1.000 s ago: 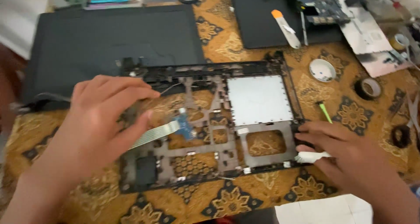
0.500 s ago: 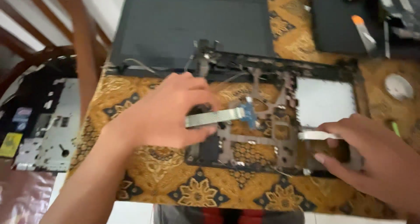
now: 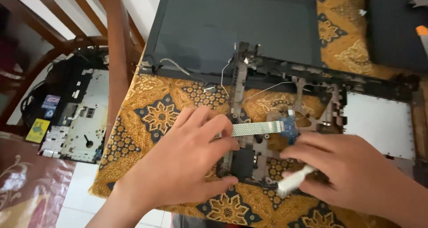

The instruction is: Cleaning the internal components and chassis of a disassembled laptop using a toothbrush to remove dust.

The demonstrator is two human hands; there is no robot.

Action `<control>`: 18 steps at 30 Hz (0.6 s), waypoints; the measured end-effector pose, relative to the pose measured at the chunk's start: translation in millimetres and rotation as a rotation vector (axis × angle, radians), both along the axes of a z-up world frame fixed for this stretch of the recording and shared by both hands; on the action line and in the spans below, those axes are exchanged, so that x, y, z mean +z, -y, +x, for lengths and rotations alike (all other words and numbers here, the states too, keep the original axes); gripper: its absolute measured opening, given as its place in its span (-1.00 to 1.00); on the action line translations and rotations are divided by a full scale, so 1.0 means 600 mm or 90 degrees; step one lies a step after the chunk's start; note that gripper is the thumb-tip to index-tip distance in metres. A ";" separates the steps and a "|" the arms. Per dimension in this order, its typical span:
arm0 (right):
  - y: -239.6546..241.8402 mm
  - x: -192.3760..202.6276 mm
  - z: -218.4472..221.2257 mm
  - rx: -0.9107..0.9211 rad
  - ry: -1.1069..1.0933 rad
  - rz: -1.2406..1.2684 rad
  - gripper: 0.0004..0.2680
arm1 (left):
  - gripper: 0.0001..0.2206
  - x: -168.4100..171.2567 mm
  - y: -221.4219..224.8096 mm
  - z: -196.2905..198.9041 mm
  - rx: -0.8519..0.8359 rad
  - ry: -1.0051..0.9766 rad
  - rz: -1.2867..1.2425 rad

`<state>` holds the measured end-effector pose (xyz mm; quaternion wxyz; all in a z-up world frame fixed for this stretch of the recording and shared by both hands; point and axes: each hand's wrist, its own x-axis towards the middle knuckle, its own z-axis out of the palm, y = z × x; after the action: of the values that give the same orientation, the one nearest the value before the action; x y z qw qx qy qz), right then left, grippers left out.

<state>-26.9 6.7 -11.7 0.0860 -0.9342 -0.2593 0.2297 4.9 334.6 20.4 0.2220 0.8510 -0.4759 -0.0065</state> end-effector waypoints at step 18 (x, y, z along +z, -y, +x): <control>-0.050 -0.035 -0.038 0.068 0.092 0.182 -0.54 | -0.47 -0.018 0.016 -0.019 0.064 -0.098 -0.001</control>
<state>-49.5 36.8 -32.6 0.1864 -0.9114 -0.3444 0.1267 -6.8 325.0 9.7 0.2588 0.8706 -0.4141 -0.0607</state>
